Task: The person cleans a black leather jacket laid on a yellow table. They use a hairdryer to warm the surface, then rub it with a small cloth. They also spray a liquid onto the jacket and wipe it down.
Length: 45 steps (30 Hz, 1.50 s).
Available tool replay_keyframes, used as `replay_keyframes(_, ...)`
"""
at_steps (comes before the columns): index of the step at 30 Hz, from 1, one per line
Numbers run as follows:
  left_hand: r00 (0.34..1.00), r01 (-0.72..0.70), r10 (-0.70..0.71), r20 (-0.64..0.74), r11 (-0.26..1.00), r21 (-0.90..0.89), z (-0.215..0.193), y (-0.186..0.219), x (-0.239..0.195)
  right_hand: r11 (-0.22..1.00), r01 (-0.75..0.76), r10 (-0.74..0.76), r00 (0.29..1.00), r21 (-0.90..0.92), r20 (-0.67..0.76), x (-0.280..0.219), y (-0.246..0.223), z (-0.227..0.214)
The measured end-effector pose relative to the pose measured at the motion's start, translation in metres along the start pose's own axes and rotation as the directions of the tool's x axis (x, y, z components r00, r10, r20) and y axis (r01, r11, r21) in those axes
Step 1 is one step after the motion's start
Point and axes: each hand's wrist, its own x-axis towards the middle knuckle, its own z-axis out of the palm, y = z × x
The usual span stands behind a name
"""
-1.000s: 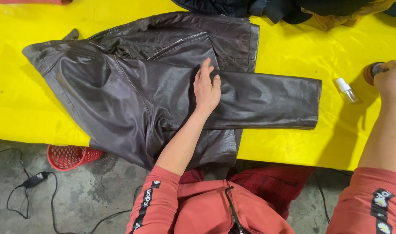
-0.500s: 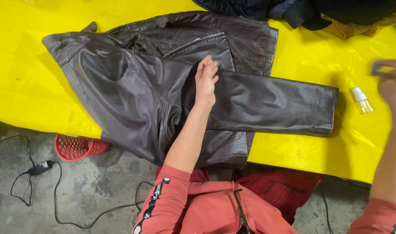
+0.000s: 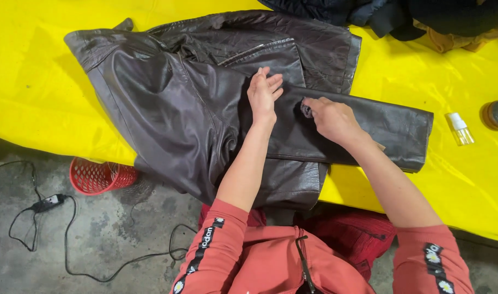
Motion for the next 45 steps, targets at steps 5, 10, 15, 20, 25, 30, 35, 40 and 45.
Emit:
replay_keyframes(5, 1.0, 0.017, -0.017, -0.019, 0.999, -0.031, 0.004, 0.004, -0.004, 0.951, -0.045, -0.072, 0.93, 0.306, 0.361, -0.026, -0.02, -0.063)
replay_keyframes(10, 1.0, 0.017, -0.019, -0.019, 0.998, -0.054, 0.006, 0.007, -0.013, 0.873, -0.136, -0.062, 0.922, 0.468, 0.383, 0.004, -0.01, -0.062)
replay_keyframes(15, 0.998, -0.021, -0.003, -0.069, 0.942, -0.334, 0.003, 0.015, -0.011, 0.985, -0.079, 0.069, 0.995, 0.154, 0.074, 0.065, 0.001, 0.031)
replay_keyframes(20, 0.998, -0.013, -0.011, -0.069, 0.94, -0.341, 0.002, 0.013, -0.009, 0.954, -0.08, -0.04, 0.92, 0.287, 0.39, 0.036, -0.024, -0.014)
replay_keyframes(25, 0.997, -0.005, -0.023, -0.08, 0.941, -0.34, 0.006, 0.015, -0.012, 0.913, -0.172, -0.143, 0.714, 0.369, 0.685, -0.002, -0.024, -0.071)
replay_keyframes(30, 0.997, -0.04, 0.015, -0.079, 0.947, -0.319, 0.006, 0.011, -0.012, 0.918, -0.177, 0.041, 0.933, 0.355, 0.358, 0.024, -0.013, -0.016)
replay_keyframes(35, 0.996, -0.051, 0.028, -0.085, 0.96, -0.274, 0.006, 0.006, -0.01, 0.91, -0.156, -0.078, 0.846, 0.384, 0.528, -0.016, -0.034, -0.052)
replay_keyframes(40, 0.993, -0.111, 0.102, -0.064, 0.984, -0.143, 0.012, -0.003, -0.015, 0.884, -0.321, -0.001, 0.728, 0.341, 0.685, -0.011, 0.005, -0.096)
replay_keyframes(45, 0.98, -0.193, 0.19, -0.06, 0.98, -0.042, 0.014, -0.009, -0.015, 0.98, -0.066, 0.065, 0.998, 0.189, 0.011, 0.056, 0.025, 0.0)
